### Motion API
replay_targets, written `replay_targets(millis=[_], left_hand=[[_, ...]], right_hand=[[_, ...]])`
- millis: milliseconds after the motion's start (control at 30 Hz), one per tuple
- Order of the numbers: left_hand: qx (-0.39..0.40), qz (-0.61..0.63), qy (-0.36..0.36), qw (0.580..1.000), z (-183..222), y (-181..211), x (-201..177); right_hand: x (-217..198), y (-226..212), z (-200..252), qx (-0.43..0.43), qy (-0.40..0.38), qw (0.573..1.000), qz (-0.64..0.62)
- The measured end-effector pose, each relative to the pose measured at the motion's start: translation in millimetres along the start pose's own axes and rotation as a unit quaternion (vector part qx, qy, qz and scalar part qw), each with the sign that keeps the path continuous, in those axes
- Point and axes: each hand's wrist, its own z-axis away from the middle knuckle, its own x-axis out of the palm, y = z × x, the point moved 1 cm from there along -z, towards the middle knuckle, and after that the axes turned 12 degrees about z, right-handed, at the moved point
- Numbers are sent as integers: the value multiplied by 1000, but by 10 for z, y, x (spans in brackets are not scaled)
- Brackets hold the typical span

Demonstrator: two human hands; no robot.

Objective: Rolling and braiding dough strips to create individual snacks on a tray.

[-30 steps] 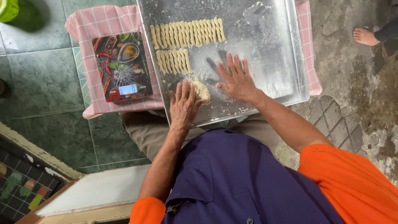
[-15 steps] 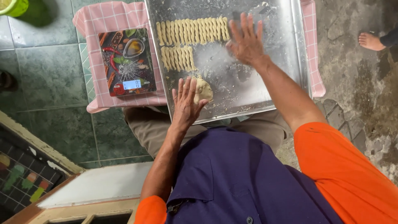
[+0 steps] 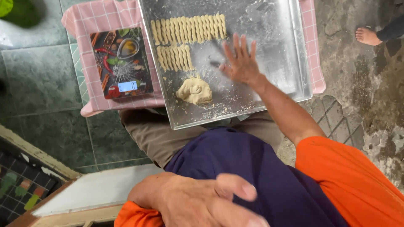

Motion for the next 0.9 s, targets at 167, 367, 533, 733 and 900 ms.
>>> replay_targets(millis=[167,367,533,733,900], left_hand=[[39,-134,-34,990,5,-200,-52],[77,-335,-113,932,-186,-240,-379],[103,-505,-205,832,-870,-258,-851],[-151,-705,-44,691,-1001,-1751,-2143],[-204,-680,-62,701,-944,-2004,-2377]], right_hand=[[-143,346,-443,109,-125,986,27],[-50,229,-348,63,-114,988,89],[-289,-411,227,-67,-77,993,66],[-166,-278,174,-58,-92,994,13],[68,288,-314,1,-34,998,51]])
